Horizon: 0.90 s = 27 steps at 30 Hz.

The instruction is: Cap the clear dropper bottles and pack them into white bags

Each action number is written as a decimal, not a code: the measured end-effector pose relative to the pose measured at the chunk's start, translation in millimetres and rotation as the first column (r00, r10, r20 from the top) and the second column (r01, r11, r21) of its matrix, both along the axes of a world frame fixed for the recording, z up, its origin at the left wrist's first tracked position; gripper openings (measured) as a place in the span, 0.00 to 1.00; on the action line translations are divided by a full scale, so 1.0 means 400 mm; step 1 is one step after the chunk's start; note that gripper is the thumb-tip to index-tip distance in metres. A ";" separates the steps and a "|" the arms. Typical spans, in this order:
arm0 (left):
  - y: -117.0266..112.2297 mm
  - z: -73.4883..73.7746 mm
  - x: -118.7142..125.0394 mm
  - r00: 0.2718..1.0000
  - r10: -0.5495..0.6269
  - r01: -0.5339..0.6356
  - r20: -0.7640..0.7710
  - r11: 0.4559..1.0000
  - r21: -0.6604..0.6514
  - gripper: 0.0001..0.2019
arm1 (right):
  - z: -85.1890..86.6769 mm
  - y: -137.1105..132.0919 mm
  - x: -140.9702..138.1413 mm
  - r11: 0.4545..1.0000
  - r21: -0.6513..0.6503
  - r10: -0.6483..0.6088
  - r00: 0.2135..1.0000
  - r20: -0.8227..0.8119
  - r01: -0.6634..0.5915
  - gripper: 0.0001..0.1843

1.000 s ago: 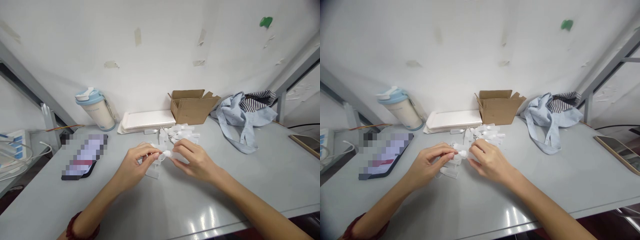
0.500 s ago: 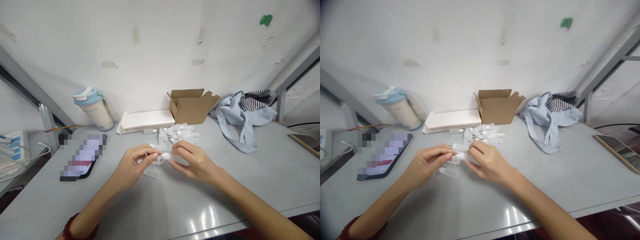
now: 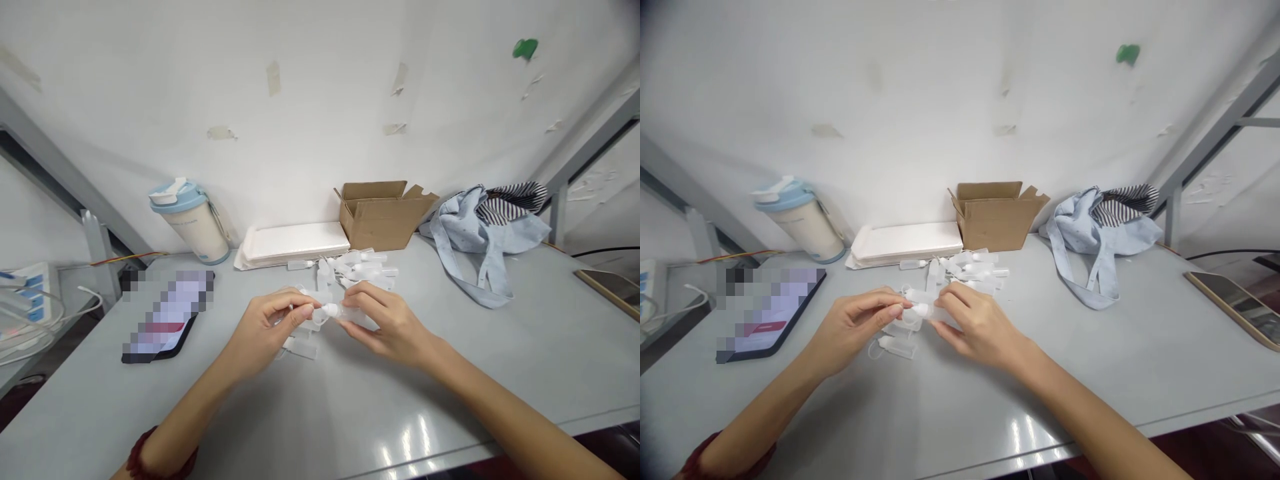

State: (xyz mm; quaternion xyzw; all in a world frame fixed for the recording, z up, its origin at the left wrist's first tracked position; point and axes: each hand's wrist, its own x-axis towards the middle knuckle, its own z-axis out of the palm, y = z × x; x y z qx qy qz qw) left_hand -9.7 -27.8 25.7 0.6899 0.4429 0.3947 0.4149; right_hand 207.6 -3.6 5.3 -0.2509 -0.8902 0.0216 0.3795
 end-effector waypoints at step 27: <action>0.007 -0.005 -0.002 1.000 -0.025 0.025 0.002 1.000 -0.013 0.09 | 0.001 -0.005 -0.006 0.999 0.002 -0.040 0.999 0.012 0.040 0.03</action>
